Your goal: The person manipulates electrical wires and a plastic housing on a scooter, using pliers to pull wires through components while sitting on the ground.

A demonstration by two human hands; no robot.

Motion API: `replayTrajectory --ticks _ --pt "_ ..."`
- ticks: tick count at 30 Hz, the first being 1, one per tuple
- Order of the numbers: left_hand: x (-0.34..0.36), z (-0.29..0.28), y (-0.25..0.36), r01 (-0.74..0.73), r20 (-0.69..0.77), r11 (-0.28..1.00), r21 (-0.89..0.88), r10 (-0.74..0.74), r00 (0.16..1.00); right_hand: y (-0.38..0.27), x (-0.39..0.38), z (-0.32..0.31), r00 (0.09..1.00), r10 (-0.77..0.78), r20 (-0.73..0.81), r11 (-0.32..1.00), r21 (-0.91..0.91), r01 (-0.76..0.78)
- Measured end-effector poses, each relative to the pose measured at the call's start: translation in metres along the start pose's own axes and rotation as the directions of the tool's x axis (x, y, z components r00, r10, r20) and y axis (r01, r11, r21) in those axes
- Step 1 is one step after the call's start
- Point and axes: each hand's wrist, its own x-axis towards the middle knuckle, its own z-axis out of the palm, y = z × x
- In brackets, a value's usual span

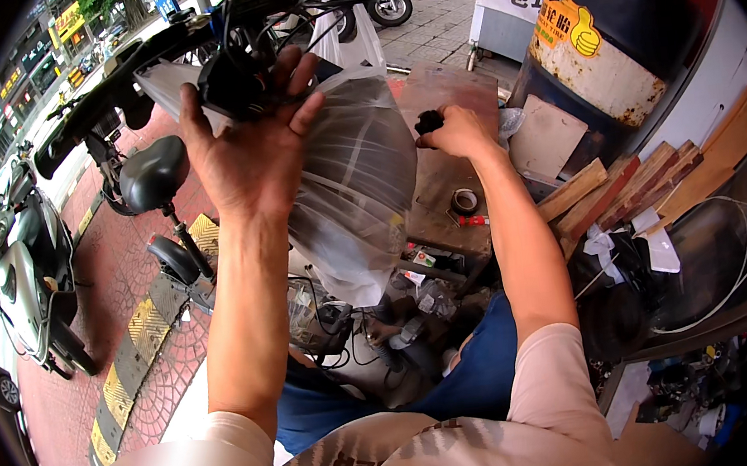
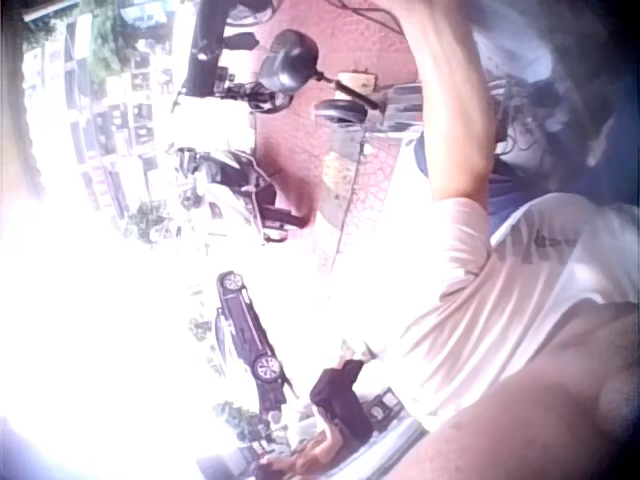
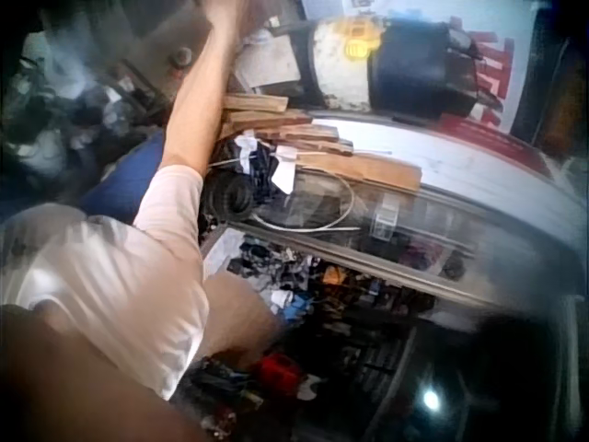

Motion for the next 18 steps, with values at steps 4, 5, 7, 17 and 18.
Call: replayTrajectory --ticks 4,5,7,17,18 --pt "0.001 0.003 -0.003 0.014 0.023 1.000 -0.005 -0.014 1.000 0.057 0.013 0.039 0.984 0.145 0.105 0.989 -0.038 -0.142" --pt "0.001 0.001 -0.001 0.021 0.029 1.000 -0.003 -0.021 0.999 0.068 0.017 0.049 0.973 0.184 0.140 0.981 -0.082 -0.174" --pt "0.001 -0.005 0.001 0.017 0.039 1.000 -0.008 -0.017 0.999 0.071 0.016 0.053 0.950 0.262 0.170 0.955 -0.189 -0.229" --pt "0.007 -0.022 0.005 0.147 0.244 0.973 -0.176 -0.102 0.965 0.122 0.027 0.082 0.935 0.311 0.172 0.917 -0.313 -0.248" --pt "0.007 -0.022 0.005 0.157 0.254 0.970 -0.183 -0.108 0.961 0.124 0.027 0.084 0.933 0.319 0.170 0.916 -0.307 -0.257"
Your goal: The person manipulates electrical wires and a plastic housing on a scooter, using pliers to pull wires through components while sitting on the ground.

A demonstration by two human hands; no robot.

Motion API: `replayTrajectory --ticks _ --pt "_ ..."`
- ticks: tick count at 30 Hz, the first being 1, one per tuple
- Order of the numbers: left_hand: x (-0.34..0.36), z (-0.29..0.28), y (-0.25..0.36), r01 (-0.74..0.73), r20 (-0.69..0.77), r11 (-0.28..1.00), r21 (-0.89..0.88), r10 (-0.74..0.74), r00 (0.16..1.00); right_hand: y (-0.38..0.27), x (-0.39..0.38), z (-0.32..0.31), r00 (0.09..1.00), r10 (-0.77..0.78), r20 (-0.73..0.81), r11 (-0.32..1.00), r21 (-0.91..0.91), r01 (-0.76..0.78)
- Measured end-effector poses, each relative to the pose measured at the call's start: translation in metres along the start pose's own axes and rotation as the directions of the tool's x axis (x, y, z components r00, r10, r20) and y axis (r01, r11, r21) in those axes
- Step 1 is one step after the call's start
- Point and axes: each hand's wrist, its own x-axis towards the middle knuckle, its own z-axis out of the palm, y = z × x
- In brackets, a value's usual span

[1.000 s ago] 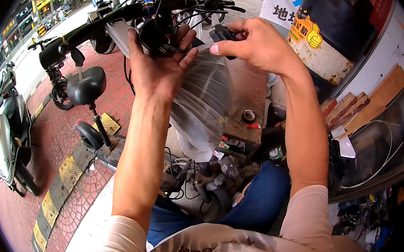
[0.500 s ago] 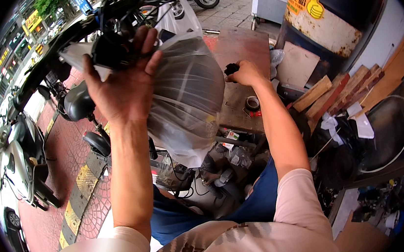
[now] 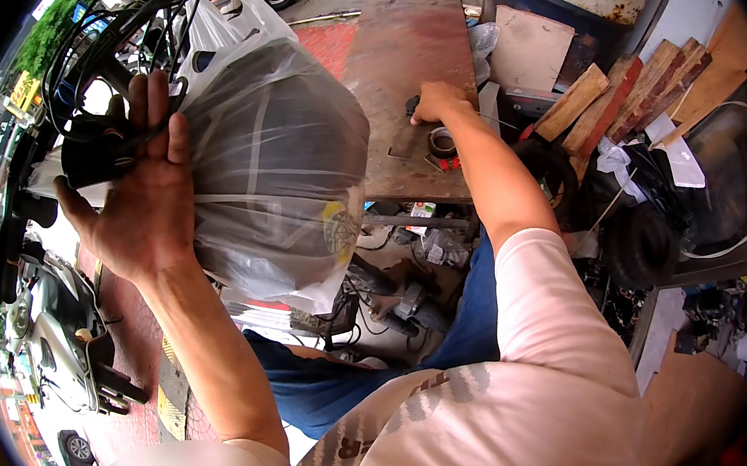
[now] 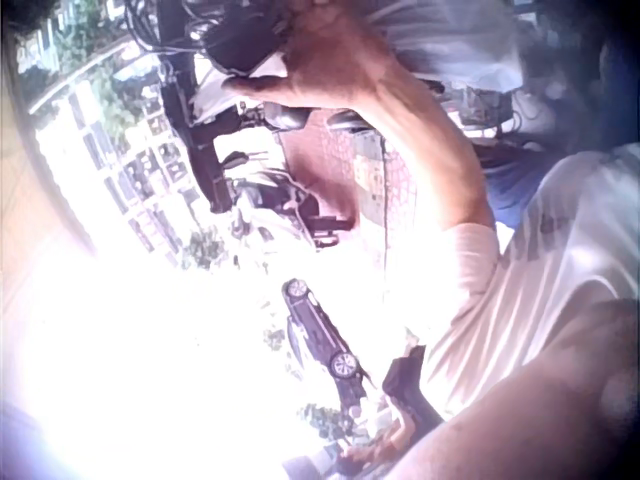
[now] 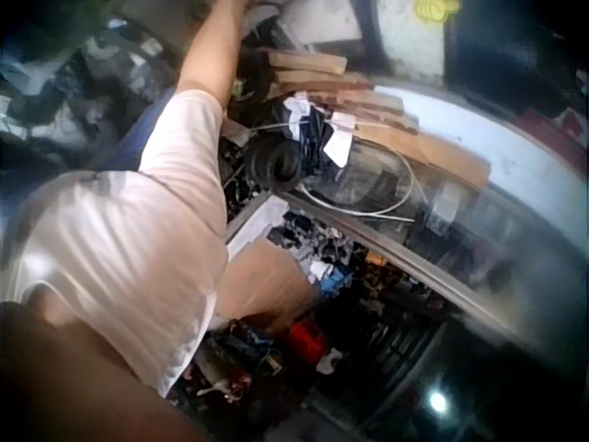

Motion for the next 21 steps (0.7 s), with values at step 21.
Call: replayTrajectory --ticks 21 --pt "-0.018 0.051 -0.027 -0.192 -0.315 0.979 0.063 0.202 0.927 -0.141 -0.191 -0.174 0.441 -0.366 -0.819 0.226 0.382 0.896"
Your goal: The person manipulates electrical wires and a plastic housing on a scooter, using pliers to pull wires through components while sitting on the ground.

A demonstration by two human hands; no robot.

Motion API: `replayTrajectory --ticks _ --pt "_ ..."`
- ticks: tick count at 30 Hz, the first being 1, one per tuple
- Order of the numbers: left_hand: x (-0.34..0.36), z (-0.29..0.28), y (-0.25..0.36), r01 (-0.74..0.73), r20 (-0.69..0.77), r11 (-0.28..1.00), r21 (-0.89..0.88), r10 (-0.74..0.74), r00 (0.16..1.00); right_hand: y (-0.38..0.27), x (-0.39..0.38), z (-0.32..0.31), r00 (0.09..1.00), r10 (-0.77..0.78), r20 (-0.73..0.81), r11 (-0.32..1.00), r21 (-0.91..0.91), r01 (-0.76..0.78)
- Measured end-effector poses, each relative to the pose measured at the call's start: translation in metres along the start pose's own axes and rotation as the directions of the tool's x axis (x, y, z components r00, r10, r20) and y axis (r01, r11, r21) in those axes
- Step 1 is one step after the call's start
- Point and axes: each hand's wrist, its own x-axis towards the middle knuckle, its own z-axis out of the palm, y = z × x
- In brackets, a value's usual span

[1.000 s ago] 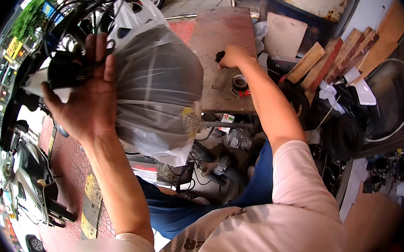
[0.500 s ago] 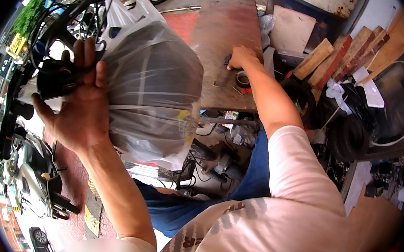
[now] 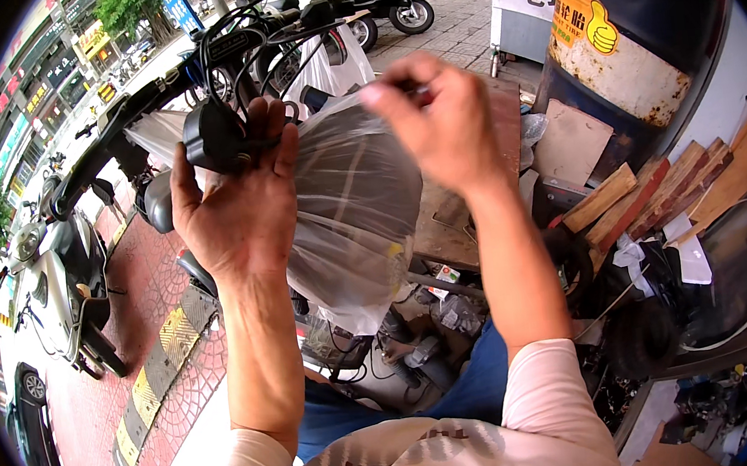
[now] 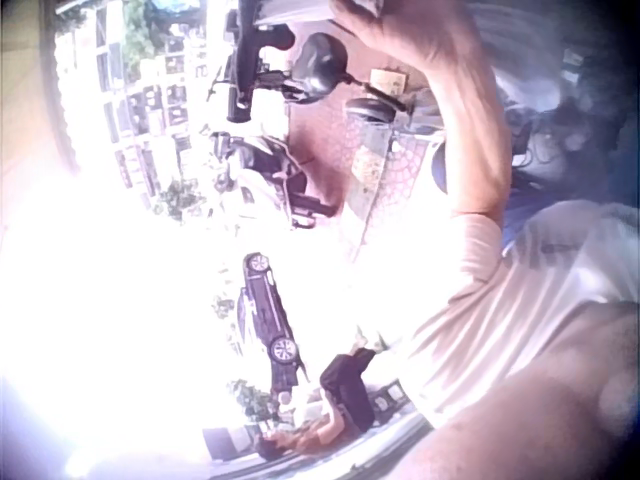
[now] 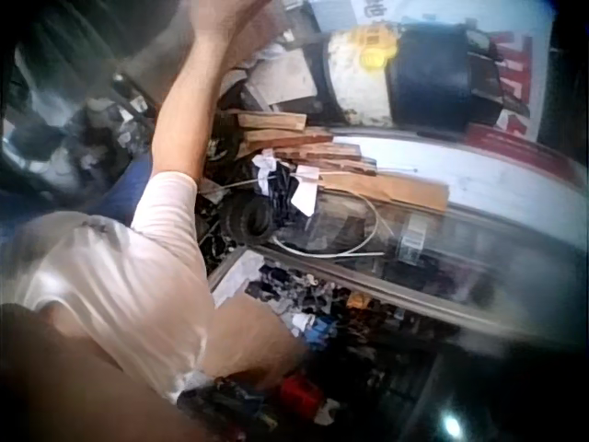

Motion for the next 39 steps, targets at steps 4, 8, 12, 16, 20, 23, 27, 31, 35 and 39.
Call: replayTrajectory --ticks 4,8,12,16,20,23,27,31,35,39 --pt "-0.006 -0.001 0.002 0.010 0.004 1.000 -0.018 -0.010 1.000 -0.070 -0.022 0.047 0.966 -0.249 0.069 0.968 0.055 0.246" --pt "-0.009 -0.012 0.010 0.099 0.219 0.995 -0.016 -0.093 0.971 -0.080 -0.018 0.075 0.958 -0.287 -0.008 0.957 -0.051 0.286" --pt "-0.018 0.002 0.008 -0.021 0.102 0.984 0.177 0.002 0.995 -0.077 -0.009 0.084 0.984 -0.178 -0.021 0.983 -0.051 0.177" --pt "-0.045 0.018 0.028 0.029 0.057 0.833 0.553 -0.073 0.996 -0.069 -0.006 0.076 0.992 -0.121 0.041 0.990 0.074 0.118" --pt "-0.056 0.016 0.052 -0.160 0.150 0.404 0.901 0.057 0.987 -0.073 -0.012 0.073 0.978 -0.201 0.062 0.979 0.047 0.198" --pt "-0.031 0.019 0.060 -0.474 0.484 -0.097 0.875 0.211 0.849 -0.070 -0.013 0.084 0.974 -0.223 0.050 0.975 0.030 0.222" --pt "-0.004 0.021 0.079 -0.354 0.355 -0.168 0.920 -0.022 0.934 -0.072 -0.007 0.082 0.970 -0.207 0.129 0.975 0.104 0.195" --pt "0.002 0.017 0.085 -0.325 0.319 -0.194 0.926 -0.062 0.946 -0.075 0.000 0.072 0.930 -0.212 0.300 0.975 0.006 0.220" --pt "0.007 0.025 0.092 -0.423 0.396 -0.119 0.898 -0.200 0.896 -0.089 0.016 0.060 0.857 -0.300 0.418 0.887 -0.208 0.412" --pt "0.015 0.037 0.104 -0.457 0.376 -0.267 0.848 -0.305 0.875 -0.085 0.036 0.061 0.777 -0.321 0.542 0.786 -0.305 0.538"
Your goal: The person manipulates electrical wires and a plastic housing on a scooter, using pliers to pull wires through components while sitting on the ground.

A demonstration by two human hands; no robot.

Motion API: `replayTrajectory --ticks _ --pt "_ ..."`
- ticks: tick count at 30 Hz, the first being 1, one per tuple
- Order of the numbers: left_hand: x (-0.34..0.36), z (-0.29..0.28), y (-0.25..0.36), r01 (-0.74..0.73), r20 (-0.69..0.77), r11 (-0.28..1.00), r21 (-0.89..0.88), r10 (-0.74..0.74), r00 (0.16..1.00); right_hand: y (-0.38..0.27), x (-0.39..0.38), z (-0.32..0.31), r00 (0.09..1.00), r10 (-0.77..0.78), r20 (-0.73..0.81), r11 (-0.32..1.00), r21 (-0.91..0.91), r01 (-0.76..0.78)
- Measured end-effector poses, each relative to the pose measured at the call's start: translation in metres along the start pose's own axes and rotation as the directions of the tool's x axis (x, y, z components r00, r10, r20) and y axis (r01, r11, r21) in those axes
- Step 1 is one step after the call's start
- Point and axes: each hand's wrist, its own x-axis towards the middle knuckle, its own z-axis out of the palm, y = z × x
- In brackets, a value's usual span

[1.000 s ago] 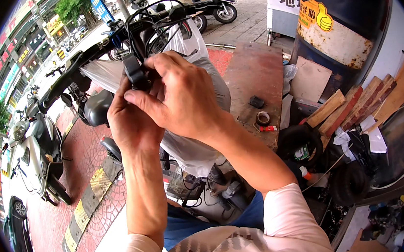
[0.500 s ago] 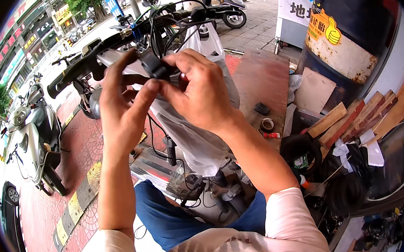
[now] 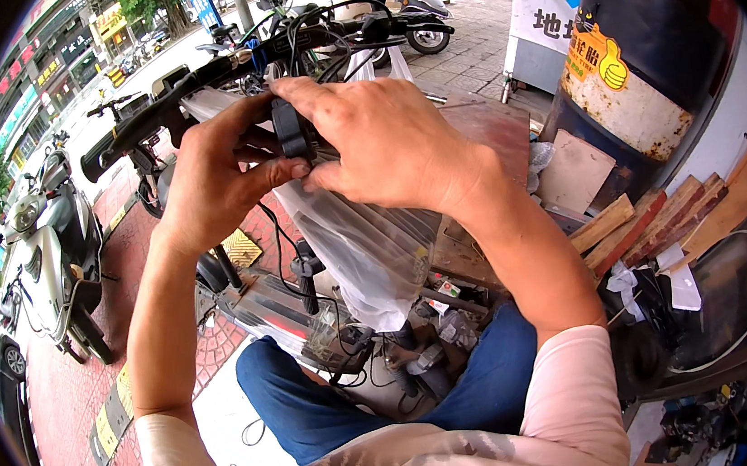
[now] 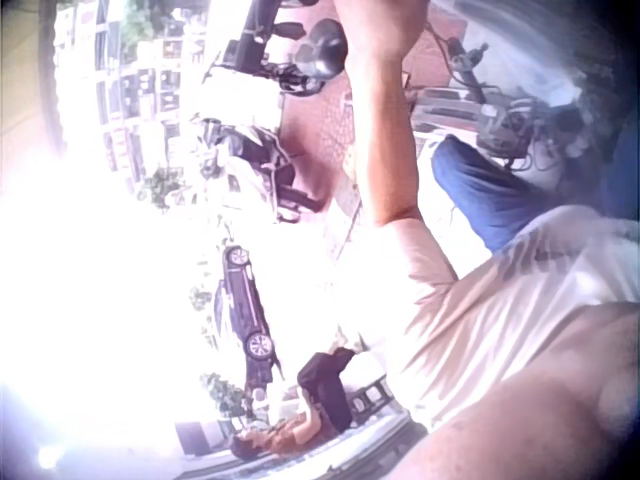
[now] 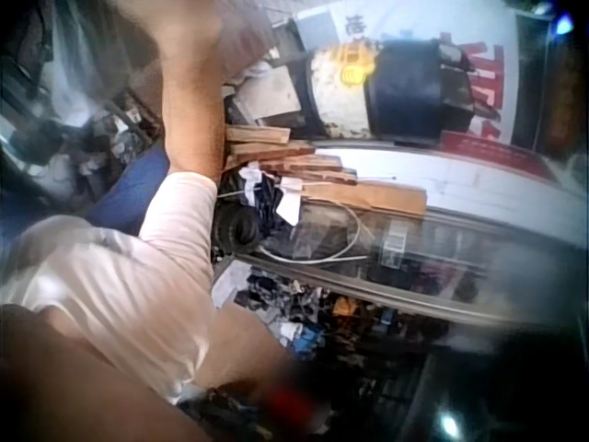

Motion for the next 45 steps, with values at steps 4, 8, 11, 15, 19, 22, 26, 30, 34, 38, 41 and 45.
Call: replayTrajectory --ticks 4,8,11,15,19,22,26,30,34,38,41,45 --pt "0.004 -0.008 -0.004 -0.054 0.037 0.999 0.006 0.054 0.998 0.002 0.009 -0.006 0.999 -0.006 0.033 0.999 -0.045 0.008" --pt "0.003 -0.006 -0.012 -0.146 0.013 0.989 0.004 0.146 0.989 0.005 0.011 -0.005 0.999 0.017 0.052 0.999 0.035 -0.019" --pt "0.000 -0.012 -0.019 -0.170 0.054 0.984 0.052 0.167 0.985 0.008 0.008 -0.008 0.989 0.091 0.112 0.984 0.141 -0.107" --pt "-0.009 -0.015 -0.027 -0.123 -0.017 0.991 -0.049 0.122 0.992 0.016 0.003 -0.005 0.993 0.101 0.065 0.933 0.339 -0.117" --pt "-0.019 -0.006 -0.034 -0.111 -0.220 0.913 -0.392 0.024 0.975 0.020 -0.005 -0.004 0.984 0.171 0.041 0.888 0.426 -0.172" --pt "-0.034 0.004 -0.035 -0.089 -0.218 0.762 -0.641 -0.070 0.973 0.024 -0.014 0.003 0.975 0.218 0.042 0.809 0.551 -0.205" --pt "-0.053 0.027 -0.036 -0.069 -0.211 0.637 -0.768 -0.151 0.966 0.024 -0.024 0.011 0.968 0.248 -0.043 0.780 0.602 -0.173" --pt "-0.069 0.048 -0.036 -0.017 -0.150 0.549 -0.836 -0.198 0.969 0.020 -0.031 0.005 0.972 0.221 -0.083 0.931 0.316 -0.185" --pt "-0.082 0.062 -0.026 0.019 -0.114 0.492 -0.870 -0.238 0.964 -0.007 -0.040 -0.002 0.956 0.259 -0.136 0.954 0.188 -0.232" --pt "-0.097 0.077 -0.011 0.039 -0.096 0.451 -0.891 -0.273 0.957 -0.063 -0.064 -0.017 0.983 0.161 -0.092 0.972 0.188 -0.141" --pt "-0.103 0.091 0.004 0.072 -0.069 0.462 -0.884 -0.280 0.958 -0.104 -0.081 -0.008 0.987 0.124 -0.103 0.985 0.135 -0.110" --pt "-0.109 0.108 0.009 0.053 -0.120 0.552 -0.832 -0.273 0.954 -0.117 -0.099 -0.007 0.964 0.228 -0.140 0.973 0.075 -0.219"
